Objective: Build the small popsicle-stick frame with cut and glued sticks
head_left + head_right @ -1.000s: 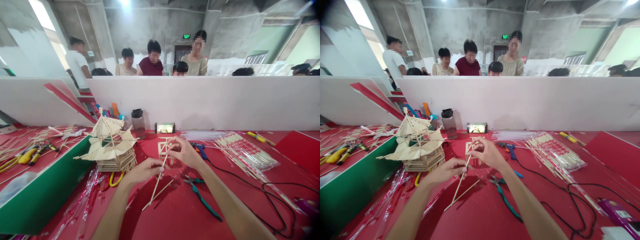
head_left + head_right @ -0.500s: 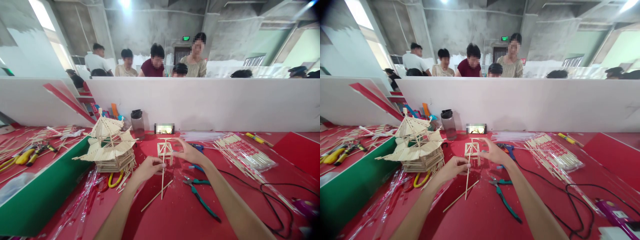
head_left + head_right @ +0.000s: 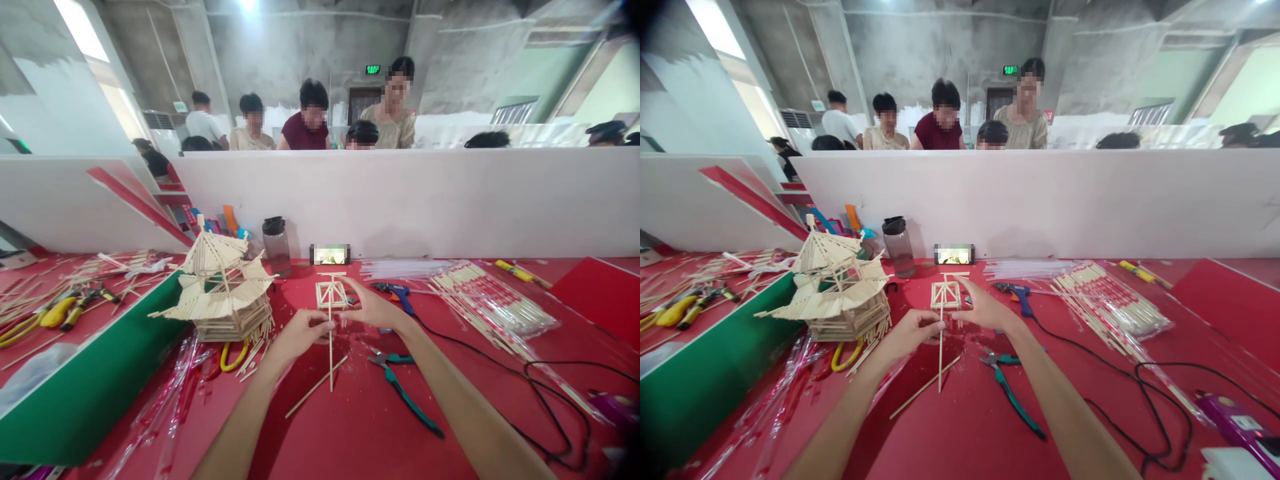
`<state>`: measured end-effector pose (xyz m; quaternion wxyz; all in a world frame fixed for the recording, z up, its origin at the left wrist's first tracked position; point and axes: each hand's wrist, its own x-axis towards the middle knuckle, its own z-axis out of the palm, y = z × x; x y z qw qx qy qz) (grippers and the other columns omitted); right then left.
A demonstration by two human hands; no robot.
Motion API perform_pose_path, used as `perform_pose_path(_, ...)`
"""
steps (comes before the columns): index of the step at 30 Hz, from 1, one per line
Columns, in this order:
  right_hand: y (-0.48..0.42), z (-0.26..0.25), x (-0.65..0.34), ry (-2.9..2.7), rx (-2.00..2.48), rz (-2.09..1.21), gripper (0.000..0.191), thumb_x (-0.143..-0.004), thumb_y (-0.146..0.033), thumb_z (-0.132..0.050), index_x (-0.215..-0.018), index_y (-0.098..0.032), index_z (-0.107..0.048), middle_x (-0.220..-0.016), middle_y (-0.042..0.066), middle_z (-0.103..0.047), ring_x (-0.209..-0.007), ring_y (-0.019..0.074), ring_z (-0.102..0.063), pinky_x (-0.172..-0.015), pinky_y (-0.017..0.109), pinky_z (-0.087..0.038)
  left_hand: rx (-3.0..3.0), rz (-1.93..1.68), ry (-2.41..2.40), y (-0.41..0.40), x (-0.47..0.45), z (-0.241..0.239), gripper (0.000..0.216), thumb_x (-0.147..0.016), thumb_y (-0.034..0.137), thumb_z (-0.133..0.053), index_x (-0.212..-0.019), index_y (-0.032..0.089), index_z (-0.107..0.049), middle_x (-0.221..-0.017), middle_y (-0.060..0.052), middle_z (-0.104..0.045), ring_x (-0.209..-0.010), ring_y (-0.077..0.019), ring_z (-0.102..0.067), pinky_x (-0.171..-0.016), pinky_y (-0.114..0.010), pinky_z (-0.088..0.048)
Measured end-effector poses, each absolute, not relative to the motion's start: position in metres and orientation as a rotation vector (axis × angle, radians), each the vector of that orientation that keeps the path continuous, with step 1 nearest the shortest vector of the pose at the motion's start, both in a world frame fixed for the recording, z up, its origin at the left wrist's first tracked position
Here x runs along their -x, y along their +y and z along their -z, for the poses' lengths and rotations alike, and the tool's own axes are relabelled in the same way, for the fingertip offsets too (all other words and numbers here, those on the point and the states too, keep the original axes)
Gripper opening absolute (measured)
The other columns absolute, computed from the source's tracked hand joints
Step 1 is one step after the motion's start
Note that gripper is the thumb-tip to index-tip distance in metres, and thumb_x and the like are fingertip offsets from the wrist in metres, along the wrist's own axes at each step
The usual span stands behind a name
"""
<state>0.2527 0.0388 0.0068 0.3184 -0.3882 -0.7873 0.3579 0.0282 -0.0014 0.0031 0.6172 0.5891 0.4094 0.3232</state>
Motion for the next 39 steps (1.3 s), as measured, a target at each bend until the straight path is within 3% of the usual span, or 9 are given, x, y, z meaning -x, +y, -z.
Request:
perform_pose_path(13,0.0370,-0.0081,-0.2506,-2.063,1.033,-0.974,0.081,-0.079,-0.037,-0.072,-0.148,-0.031,-0.031,-0.153,0.010,-0.034,-0.138,0.0302,-0.038,-0.109,0.051,-0.038,-1.376,-0.788,0.917,-0.0004,-0.0291,0.0022,0.032,-0.074,0.046,-0.071,-0.076,0.014,-0.066,-0.073,-0.002,-0.065,-0.071,-0.0143,-0.062,-0.071,-0.029,-0.054)
perform_pose_path(17,0.0372,-0.0075,-0.2495,-2.026,1.015,-1.023,0.080,-0.078,-0.034,-0.072,-0.147,-0.032,-0.032,-0.154,0.009,-0.032,-0.133,0.0300,-0.043,-0.103,0.048,-0.045,-1.365,-0.795,0.923,-0.0010,-0.0302,0.0015,0.031,-0.074,0.045,-0.072,-0.075,0.014,-0.066,-0.072,-0.001,-0.063,-0.069,-0.0133,-0.061,-0.071,-0.029,-0.054)
perform_pose_path(21,0.0362,-0.0083,-0.2473,-1.981,1.025,-1.113,0.080,-0.079,-0.030,-0.071,-0.147,-0.031,-0.031,-0.153,0.012,-0.033,-0.114,0.0256,-0.059,-0.093,0.042,-0.051,-1.371,-0.793,0.919,-0.0017,-0.0310,0.0004,0.031,-0.076,0.044,-0.071,-0.077,0.014,-0.066,-0.074,-0.001,-0.062,-0.070,-0.0126,-0.060,-0.071,-0.028,-0.055)
perform_pose_path(25,0.0355,-0.0081,-0.2455,-1.980,1.021,-1.167,0.081,-0.080,-0.025,-0.068,-0.149,-0.030,-0.026,-0.133,0.012,-0.054,-0.089,0.0190,-0.065,-0.083,0.038,-0.054,-1.360,-0.794,0.934,-0.0026,-0.0319,-0.0008,0.033,-0.075,0.045,-0.072,-0.077,0.013,-0.064,-0.074,0.000,-0.061,-0.070,-0.0127,-0.060,-0.072,-0.030,-0.055)
perform_pose_path(31,0.0363,-0.0071,-0.2450,-1.972,1.012,-1.180,0.081,-0.080,-0.020,-0.066,-0.150,-0.028,-0.024,-0.108,0.007,-0.064,-0.082,0.0177,-0.064,-0.077,0.035,-0.053,-1.367,-0.797,0.949,-0.0028,-0.0328,-0.0014,0.035,-0.073,0.047,-0.072,-0.076,0.013,-0.064,-0.074,0.000,-0.062,-0.069,-0.0127,-0.061,-0.074,-0.032,-0.056)
perform_pose_path(39,0.0355,-0.0083,-0.2447,-1.992,1.038,-1.104,0.082,-0.079,-0.021,-0.067,-0.150,-0.027,-0.026,-0.112,0.008,-0.064,-0.069,0.0136,-0.060,-0.069,0.030,-0.051,-1.355,-0.807,0.952,-0.0038,-0.0346,-0.0032,0.035,-0.072,0.047,-0.073,-0.075,0.013,-0.064,-0.072,0.000,-0.060,-0.067,-0.0123,-0.059,-0.075,-0.034,-0.057)
